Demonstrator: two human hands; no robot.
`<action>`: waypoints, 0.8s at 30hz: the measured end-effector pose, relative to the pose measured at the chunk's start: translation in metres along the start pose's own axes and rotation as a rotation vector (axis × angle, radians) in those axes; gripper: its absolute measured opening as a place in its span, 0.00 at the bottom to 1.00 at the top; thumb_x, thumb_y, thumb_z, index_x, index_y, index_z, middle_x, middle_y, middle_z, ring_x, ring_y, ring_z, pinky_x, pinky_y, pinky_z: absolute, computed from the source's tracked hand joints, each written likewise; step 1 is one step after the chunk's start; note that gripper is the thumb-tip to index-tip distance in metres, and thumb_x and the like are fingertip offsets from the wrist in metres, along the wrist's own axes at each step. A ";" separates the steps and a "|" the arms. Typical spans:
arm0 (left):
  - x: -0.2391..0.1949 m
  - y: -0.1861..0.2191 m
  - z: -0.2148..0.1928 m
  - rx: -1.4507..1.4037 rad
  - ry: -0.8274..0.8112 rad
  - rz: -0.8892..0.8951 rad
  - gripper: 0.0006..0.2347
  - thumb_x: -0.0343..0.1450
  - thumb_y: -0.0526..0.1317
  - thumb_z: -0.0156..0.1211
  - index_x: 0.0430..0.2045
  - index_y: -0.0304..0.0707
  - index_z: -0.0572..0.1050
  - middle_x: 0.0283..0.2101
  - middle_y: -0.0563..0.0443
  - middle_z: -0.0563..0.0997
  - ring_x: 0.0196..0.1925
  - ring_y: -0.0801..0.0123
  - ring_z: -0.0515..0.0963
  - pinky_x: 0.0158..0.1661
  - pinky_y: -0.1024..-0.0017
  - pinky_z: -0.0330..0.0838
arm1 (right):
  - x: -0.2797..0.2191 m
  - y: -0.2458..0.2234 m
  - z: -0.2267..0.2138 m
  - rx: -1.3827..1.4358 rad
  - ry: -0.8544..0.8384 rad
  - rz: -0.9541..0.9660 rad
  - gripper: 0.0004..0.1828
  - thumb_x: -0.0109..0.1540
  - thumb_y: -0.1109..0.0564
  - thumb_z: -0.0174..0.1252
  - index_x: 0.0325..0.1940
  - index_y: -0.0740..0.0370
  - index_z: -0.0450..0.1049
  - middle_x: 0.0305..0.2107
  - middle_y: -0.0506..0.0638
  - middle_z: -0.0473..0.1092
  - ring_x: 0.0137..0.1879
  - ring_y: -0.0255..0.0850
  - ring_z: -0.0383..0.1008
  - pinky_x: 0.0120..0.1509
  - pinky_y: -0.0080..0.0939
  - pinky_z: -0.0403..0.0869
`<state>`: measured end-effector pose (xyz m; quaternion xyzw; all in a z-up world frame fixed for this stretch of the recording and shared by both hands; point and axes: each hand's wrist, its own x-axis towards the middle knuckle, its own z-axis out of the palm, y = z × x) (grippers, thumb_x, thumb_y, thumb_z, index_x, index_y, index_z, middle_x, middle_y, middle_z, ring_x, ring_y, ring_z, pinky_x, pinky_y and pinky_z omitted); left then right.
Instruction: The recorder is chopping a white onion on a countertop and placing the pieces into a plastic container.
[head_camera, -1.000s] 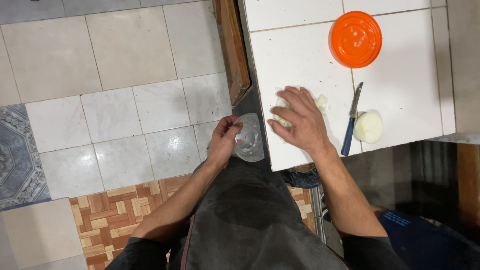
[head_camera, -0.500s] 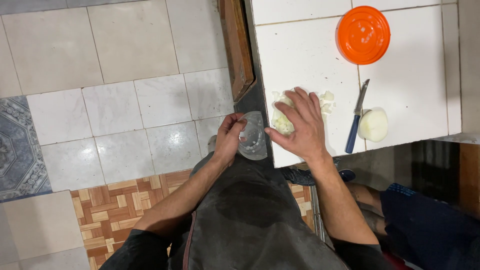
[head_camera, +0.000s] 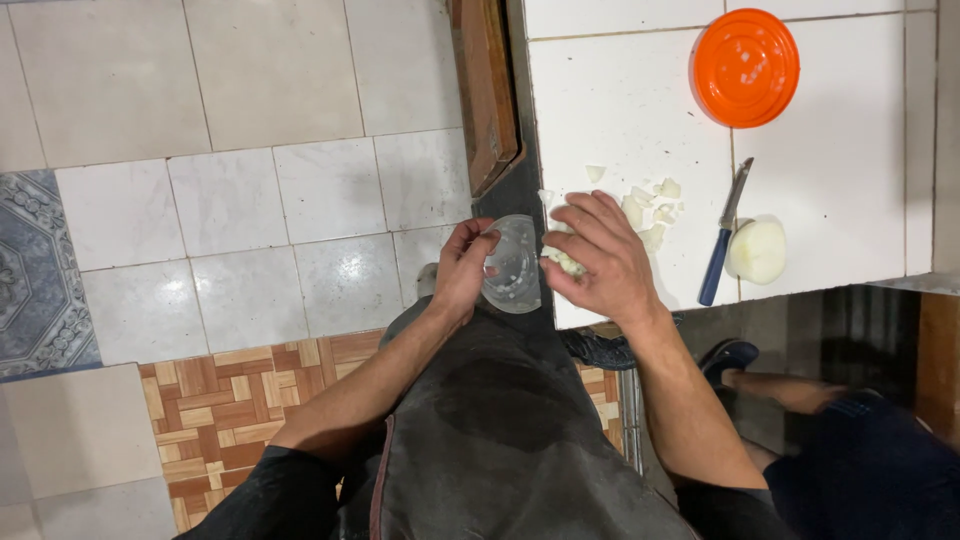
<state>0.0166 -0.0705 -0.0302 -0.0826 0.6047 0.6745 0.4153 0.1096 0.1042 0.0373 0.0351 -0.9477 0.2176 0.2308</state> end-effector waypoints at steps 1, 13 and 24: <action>0.000 -0.001 0.000 0.001 -0.001 0.000 0.17 0.71 0.45 0.60 0.51 0.38 0.75 0.44 0.47 0.73 0.48 0.68 0.70 0.43 0.67 0.77 | -0.002 -0.003 0.004 0.000 0.000 0.001 0.10 0.57 0.51 0.70 0.40 0.55 0.81 0.47 0.53 0.77 0.62 0.56 0.74 0.73 0.59 0.64; 0.003 -0.021 -0.010 -0.078 0.034 0.073 0.13 0.73 0.42 0.60 0.48 0.36 0.77 0.40 0.46 0.74 0.45 0.66 0.72 0.41 0.65 0.76 | 0.031 -0.052 0.032 -0.012 0.101 -0.179 0.10 0.60 0.50 0.62 0.30 0.57 0.79 0.33 0.53 0.75 0.48 0.52 0.77 0.65 0.57 0.72; 0.013 -0.019 -0.003 -0.120 0.035 0.054 0.14 0.70 0.46 0.63 0.46 0.39 0.79 0.34 0.49 0.79 0.38 0.70 0.78 0.36 0.72 0.76 | -0.003 0.015 -0.047 0.134 0.461 0.455 0.11 0.72 0.62 0.49 0.48 0.71 0.76 0.40 0.65 0.74 0.56 0.59 0.75 0.72 0.65 0.65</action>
